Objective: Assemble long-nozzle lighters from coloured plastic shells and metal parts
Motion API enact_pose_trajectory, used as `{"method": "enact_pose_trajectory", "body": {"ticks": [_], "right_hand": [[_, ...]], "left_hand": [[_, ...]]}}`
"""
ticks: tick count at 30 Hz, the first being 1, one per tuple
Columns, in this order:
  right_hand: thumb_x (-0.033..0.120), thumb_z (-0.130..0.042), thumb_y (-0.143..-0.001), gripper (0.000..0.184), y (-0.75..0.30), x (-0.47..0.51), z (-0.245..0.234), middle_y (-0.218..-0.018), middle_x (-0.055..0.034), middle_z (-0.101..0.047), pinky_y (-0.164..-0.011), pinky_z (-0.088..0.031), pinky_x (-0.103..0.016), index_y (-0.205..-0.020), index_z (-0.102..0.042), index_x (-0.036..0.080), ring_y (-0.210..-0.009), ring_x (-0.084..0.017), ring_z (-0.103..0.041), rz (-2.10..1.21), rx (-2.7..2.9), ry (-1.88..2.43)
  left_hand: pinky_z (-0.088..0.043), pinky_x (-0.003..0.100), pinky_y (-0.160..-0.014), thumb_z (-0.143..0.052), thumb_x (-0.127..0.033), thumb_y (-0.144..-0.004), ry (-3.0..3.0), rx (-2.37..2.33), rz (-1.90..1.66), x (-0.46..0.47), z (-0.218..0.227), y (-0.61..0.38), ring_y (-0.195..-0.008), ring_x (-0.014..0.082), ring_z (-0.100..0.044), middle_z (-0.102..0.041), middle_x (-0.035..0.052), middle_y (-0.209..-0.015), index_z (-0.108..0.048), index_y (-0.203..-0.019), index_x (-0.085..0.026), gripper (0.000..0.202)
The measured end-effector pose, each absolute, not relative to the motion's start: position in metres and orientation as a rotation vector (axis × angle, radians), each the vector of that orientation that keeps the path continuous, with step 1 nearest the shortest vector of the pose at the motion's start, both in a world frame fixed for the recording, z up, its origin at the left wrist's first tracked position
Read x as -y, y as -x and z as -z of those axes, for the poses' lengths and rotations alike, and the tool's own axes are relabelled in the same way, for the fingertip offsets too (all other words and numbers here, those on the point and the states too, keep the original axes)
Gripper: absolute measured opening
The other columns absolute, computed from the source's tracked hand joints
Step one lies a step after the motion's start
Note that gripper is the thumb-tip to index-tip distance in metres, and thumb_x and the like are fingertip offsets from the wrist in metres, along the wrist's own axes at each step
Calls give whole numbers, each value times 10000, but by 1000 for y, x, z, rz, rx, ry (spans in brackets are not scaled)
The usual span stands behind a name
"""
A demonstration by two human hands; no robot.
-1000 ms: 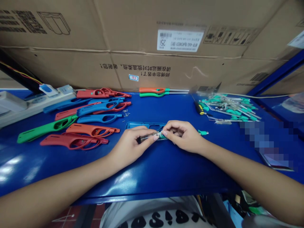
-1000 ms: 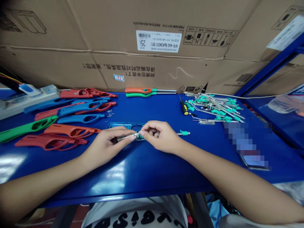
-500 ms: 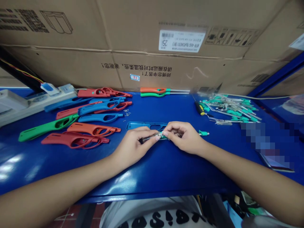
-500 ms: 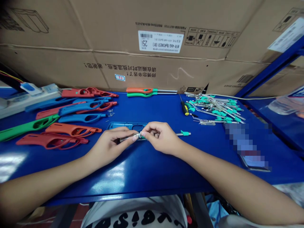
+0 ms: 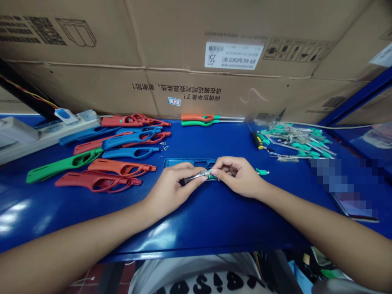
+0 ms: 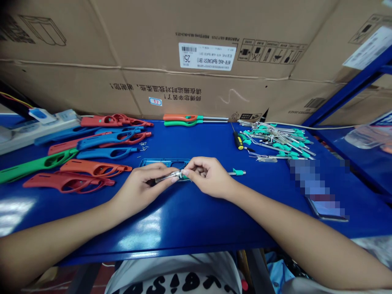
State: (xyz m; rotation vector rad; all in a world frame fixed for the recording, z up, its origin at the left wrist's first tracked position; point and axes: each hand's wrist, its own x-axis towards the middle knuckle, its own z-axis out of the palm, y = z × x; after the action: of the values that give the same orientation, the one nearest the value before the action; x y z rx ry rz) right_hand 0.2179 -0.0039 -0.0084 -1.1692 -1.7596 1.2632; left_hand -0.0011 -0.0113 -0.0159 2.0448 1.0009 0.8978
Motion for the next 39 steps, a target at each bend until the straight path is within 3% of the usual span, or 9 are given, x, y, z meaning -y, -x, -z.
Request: {"method": "enact_pose_trajectory", "body": {"ticks": [4, 12, 17, 24, 39], "right_hand": [[397, -696, -816, 245, -217, 4, 10, -624, 16, -550, -501, -358, -232, -761, -621, 170, -531, -99, -455, -1244, 1797, 1195], [470, -657, -857, 310, -217, 3, 9, -619, 27, -545, -470, -335, -228, -797, -633, 167, -499, -84, -432, -1295, 1728, 1127], [474, -623, -889, 317, -222, -2, 10, -787, -24, -670, -441, -365, -227, -877, -643, 158, -436, -52, -446, -1273, 1675, 1138], [453, -632, -885, 299, -226, -6, 10, -779, -18, -670, -421, -344, -218, -919, -662, 157, -411, -37, -412, -1282, 1648, 1166], [425, -634, -873, 269, -225, -6, 7, -770, -20, -660, -435, -325, -213, -901, -656, 159, -441, -45, -418, -1291, 1671, 1164]], "left_hand": [[-486, 255, -695, -628, -312, -957, -2032, -979, -864, 12, 17, 0, -804, 148, -650, -735, 23, -960, -755, -1134, -263, 223], [-490, 248, -680, -656, -283, -936, -2107, -990, -900, 7, 5, 4, -757, 138, -648, -744, 36, -951, -763, -1101, -222, 206], [-497, 271, -692, -712, -278, -885, -2189, -1083, -891, 1, 0, 13, -751, 156, -642, -747, 33, -911, -731, -1099, -203, 228], [-482, 366, -849, -685, -306, -905, -2454, -1046, -736, -7, 3, 18, -883, 205, -615, -705, 45, -950, -745, -977, -225, 124], [-507, 283, -702, -626, -234, -923, -2376, -1079, -582, -4, -3, 21, -759, 163, -644, -683, 54, -908, -769, -1027, -207, 178]]}}
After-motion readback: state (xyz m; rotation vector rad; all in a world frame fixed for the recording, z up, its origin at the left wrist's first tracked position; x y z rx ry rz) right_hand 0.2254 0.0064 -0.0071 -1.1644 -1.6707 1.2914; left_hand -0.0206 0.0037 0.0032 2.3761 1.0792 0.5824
